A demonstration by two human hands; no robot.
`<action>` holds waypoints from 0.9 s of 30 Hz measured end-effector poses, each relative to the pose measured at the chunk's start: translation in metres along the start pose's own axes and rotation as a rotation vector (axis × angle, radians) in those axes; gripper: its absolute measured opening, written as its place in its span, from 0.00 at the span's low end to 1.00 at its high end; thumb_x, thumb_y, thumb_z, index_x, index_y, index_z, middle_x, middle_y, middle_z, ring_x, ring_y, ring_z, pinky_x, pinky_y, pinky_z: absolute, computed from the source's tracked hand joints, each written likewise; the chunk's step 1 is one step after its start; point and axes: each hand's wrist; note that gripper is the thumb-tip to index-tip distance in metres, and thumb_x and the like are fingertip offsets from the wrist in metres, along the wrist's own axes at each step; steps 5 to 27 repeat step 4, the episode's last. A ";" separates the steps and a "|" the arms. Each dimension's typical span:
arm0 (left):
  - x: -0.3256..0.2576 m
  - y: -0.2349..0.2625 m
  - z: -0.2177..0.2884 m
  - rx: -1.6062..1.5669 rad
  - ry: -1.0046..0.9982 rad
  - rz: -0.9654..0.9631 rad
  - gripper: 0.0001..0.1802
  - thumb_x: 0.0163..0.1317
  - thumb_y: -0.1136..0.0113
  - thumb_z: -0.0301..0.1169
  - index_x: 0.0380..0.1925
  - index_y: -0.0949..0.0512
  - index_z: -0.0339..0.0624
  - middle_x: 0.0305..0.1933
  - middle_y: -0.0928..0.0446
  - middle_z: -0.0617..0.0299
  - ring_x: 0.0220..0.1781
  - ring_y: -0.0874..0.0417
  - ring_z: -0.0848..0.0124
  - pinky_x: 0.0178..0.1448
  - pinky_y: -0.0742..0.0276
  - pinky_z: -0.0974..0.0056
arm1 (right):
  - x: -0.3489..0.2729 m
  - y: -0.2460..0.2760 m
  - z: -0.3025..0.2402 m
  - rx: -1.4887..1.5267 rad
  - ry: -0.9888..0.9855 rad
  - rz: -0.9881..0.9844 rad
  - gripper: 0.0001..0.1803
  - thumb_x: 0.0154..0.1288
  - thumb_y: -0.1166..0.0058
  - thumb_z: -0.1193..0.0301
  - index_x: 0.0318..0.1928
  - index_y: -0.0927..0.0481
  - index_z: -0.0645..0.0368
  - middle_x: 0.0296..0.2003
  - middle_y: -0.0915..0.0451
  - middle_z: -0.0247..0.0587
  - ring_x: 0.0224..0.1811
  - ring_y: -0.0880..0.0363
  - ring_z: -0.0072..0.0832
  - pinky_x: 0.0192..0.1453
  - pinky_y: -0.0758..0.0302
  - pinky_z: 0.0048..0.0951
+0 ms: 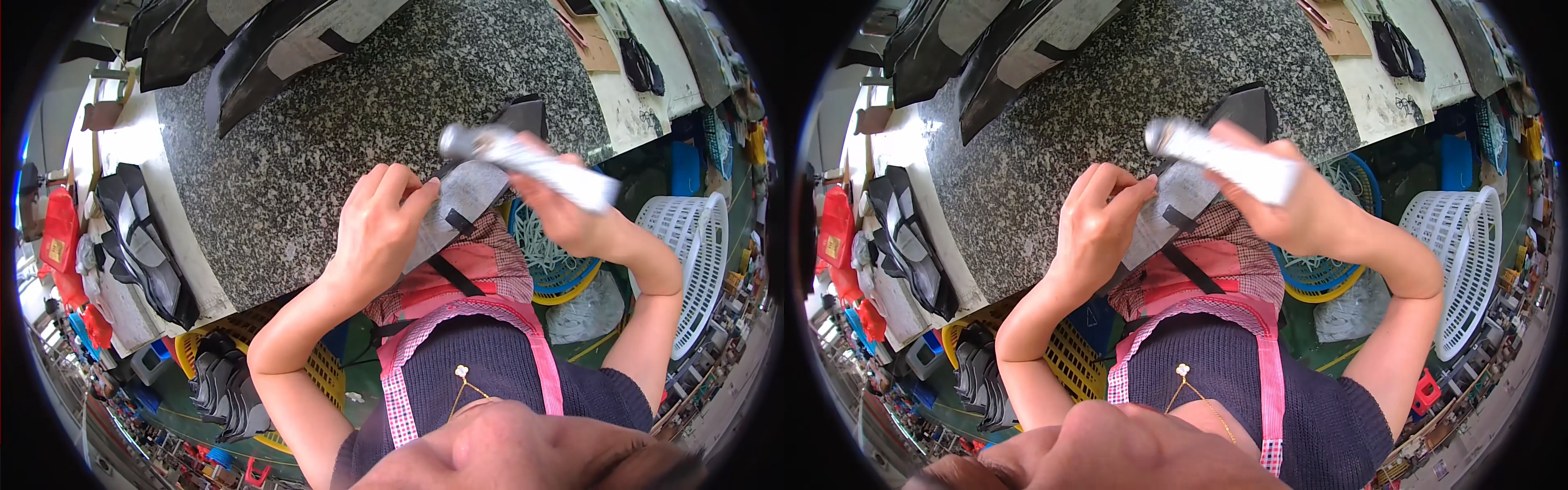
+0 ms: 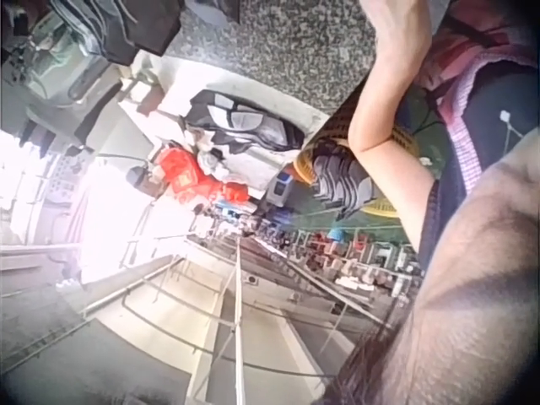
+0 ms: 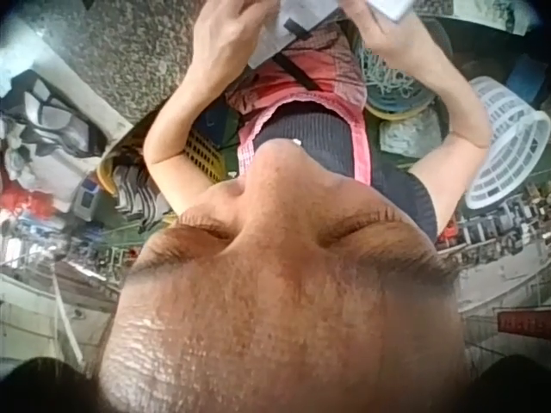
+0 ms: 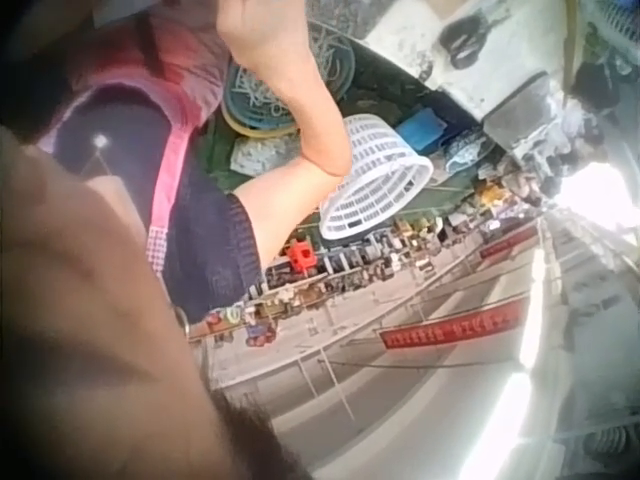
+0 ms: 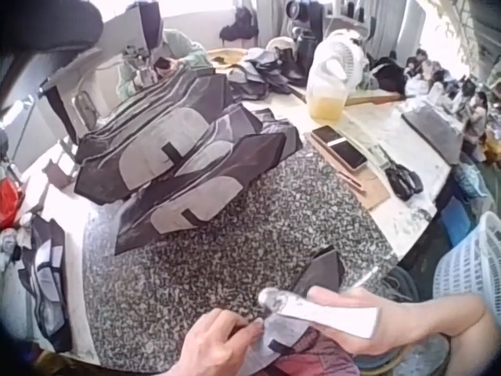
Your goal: Use a hammer to press and flatten shoe components on a stone workbench in a production facility.
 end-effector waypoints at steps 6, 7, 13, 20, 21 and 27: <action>-0.001 0.001 0.005 0.117 -0.063 0.008 0.20 0.46 0.40 0.18 0.43 0.18 0.37 0.34 0.27 0.57 0.37 0.23 0.60 0.41 0.24 0.58 | 0.013 0.008 0.001 0.120 -0.197 -0.163 0.15 0.73 0.51 0.69 0.56 0.27 0.60 0.34 0.22 0.60 0.32 0.19 0.54 0.33 0.24 0.41; -0.001 0.001 0.005 0.117 -0.063 0.008 0.20 0.46 0.40 0.18 0.43 0.18 0.37 0.34 0.27 0.57 0.37 0.23 0.60 0.41 0.24 0.58 | 0.013 0.008 0.001 0.120 -0.197 -0.163 0.15 0.73 0.51 0.69 0.56 0.27 0.60 0.34 0.22 0.60 0.32 0.19 0.54 0.33 0.24 0.41; -0.001 0.001 0.005 0.117 -0.063 0.008 0.20 0.46 0.40 0.18 0.43 0.18 0.37 0.34 0.27 0.57 0.37 0.23 0.60 0.41 0.24 0.58 | 0.013 0.008 0.001 0.120 -0.197 -0.163 0.15 0.73 0.51 0.69 0.56 0.27 0.60 0.34 0.22 0.60 0.32 0.19 0.54 0.33 0.24 0.41; -0.001 0.001 0.005 0.117 -0.063 0.008 0.20 0.46 0.40 0.18 0.43 0.18 0.37 0.34 0.27 0.57 0.37 0.23 0.60 0.41 0.24 0.58 | 0.013 0.008 0.001 0.120 -0.197 -0.163 0.15 0.73 0.51 0.69 0.56 0.27 0.60 0.34 0.22 0.60 0.32 0.19 0.54 0.33 0.24 0.41; -0.001 0.001 0.005 0.117 -0.063 0.008 0.20 0.46 0.40 0.18 0.43 0.18 0.37 0.34 0.27 0.57 0.37 0.23 0.60 0.41 0.24 0.58 | 0.013 0.008 0.001 0.120 -0.197 -0.163 0.15 0.73 0.51 0.69 0.56 0.27 0.60 0.34 0.22 0.60 0.32 0.19 0.54 0.33 0.24 0.41; -0.001 0.001 0.005 0.117 -0.063 0.008 0.20 0.46 0.40 0.18 0.43 0.18 0.37 0.34 0.27 0.57 0.37 0.23 0.60 0.41 0.24 0.58 | 0.013 0.008 0.001 0.120 -0.197 -0.163 0.15 0.73 0.51 0.69 0.56 0.27 0.60 0.34 0.22 0.60 0.32 0.19 0.54 0.33 0.24 0.41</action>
Point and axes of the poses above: each hand's wrist, its own x-axis towards the middle knuckle, its own y-axis out of the back of the hand, z = x × y
